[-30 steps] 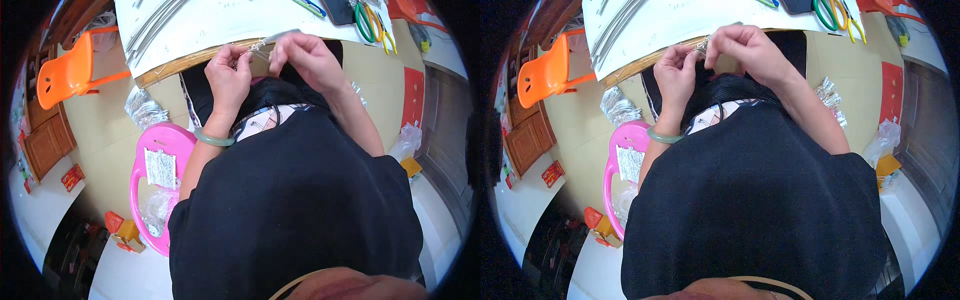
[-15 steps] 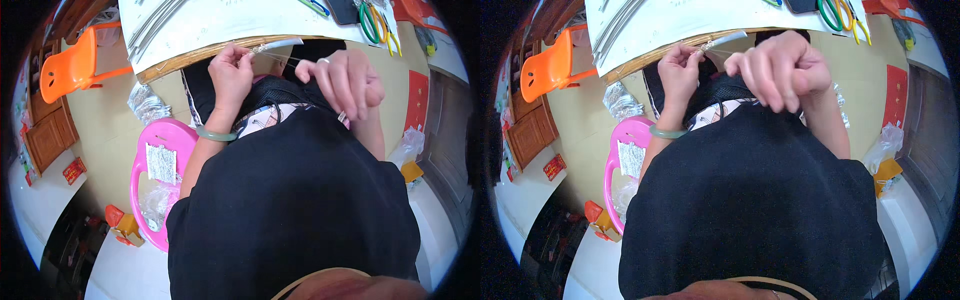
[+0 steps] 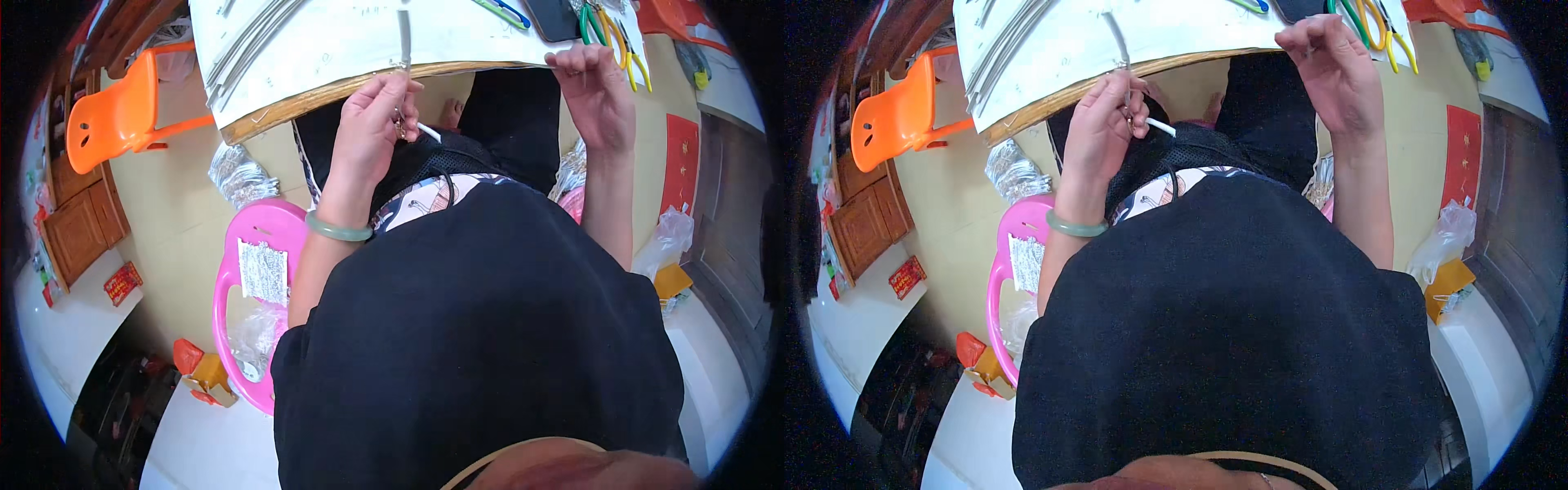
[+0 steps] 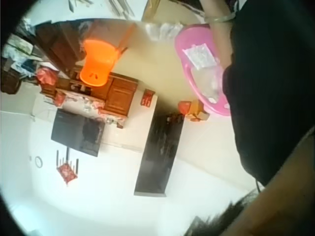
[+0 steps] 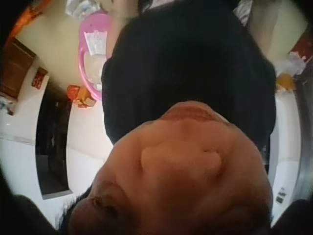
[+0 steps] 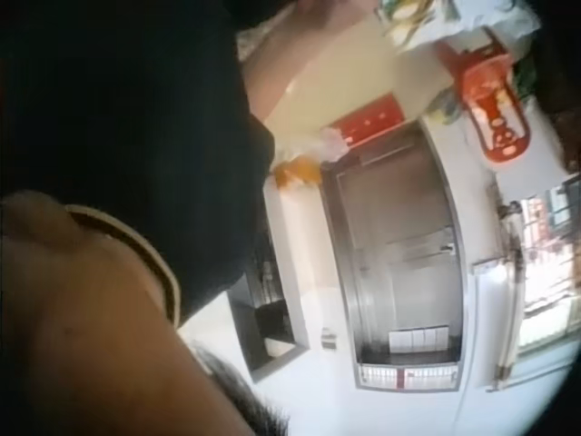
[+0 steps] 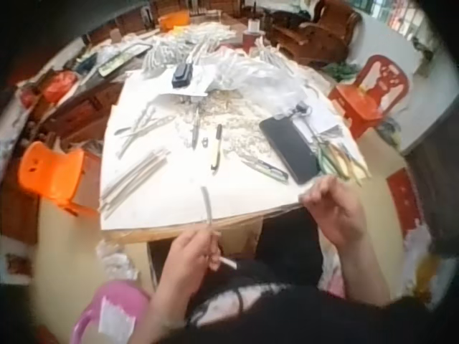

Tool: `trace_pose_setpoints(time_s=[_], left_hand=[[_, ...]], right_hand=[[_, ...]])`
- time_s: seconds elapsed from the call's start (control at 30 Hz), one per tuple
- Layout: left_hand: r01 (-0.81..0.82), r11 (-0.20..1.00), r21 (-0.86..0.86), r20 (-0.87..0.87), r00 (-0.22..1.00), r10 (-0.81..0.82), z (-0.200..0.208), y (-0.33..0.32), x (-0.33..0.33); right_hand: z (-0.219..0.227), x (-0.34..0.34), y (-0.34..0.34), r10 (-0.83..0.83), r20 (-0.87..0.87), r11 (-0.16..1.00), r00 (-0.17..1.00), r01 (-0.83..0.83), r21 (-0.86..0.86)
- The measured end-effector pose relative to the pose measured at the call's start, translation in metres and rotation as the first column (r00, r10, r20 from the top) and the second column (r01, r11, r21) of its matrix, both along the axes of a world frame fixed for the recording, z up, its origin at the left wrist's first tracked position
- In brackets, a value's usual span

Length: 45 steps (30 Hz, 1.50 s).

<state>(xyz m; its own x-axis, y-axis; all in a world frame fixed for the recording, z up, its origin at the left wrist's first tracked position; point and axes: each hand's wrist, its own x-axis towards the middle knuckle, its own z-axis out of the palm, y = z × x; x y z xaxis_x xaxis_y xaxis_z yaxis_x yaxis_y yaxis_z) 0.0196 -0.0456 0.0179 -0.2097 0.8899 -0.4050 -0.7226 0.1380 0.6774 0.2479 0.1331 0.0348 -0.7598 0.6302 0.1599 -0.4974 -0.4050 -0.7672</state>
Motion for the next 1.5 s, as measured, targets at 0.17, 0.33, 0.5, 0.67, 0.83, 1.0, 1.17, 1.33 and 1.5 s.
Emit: trace_pose_setpoints(time_s=[0.17,0.33,0.5,0.67,0.83,1.0,1.17,1.33,1.5], left_hand=[[-0.017,0.993,-0.113,-0.135,0.991,0.002,0.002,0.001,0.003],[-0.030,0.992,-0.126,-0.212,0.977,0.002,0.001,0.002,0.006],[-0.075,0.986,-0.151,-0.179,0.983,0.047,0.000,0.002,0.005],[-0.067,0.987,-0.143,-0.138,0.989,0.047,-0.001,-0.001,0.003],[-0.030,0.993,-0.118,-0.164,0.986,0.011,0.002,0.002,0.006],[-0.064,0.987,-0.147,-0.325,0.945,0.013,-0.002,0.000,0.010],[-0.071,0.984,-0.161,-0.448,0.894,-0.009,0.006,0.003,0.017],[-0.111,0.985,-0.135,-0.489,0.872,0.031,0.007,0.003,0.019],[-0.102,0.987,-0.126,-0.511,0.859,0.024,0.007,0.004,0.020]], right_hand=[[0.001,0.000,-0.003,-0.140,0.130,0.977,0.982,0.159,-0.144],[0.005,0.000,0.006,-0.155,0.069,0.965,0.985,0.166,-0.203],[0.031,-0.030,-0.018,-0.419,0.285,0.903,0.862,0.428,0.034],[0.024,-0.021,-0.009,-0.340,0.203,0.920,0.918,0.370,-0.132],[0.030,-0.010,-0.001,-0.153,-0.039,0.937,0.987,0.132,-0.323],[0.034,-0.032,-0.022,-0.216,0.527,0.958,0.822,0.074,0.277],[0.007,-0.063,-0.050,-0.412,0.577,0.696,0.705,-0.165,0.699],[0.006,-0.077,-0.066,-0.506,0.550,0.642,0.664,-0.135,0.754],[-0.001,-0.077,-0.069,-0.526,0.566,0.623,0.635,-0.165,0.764]])
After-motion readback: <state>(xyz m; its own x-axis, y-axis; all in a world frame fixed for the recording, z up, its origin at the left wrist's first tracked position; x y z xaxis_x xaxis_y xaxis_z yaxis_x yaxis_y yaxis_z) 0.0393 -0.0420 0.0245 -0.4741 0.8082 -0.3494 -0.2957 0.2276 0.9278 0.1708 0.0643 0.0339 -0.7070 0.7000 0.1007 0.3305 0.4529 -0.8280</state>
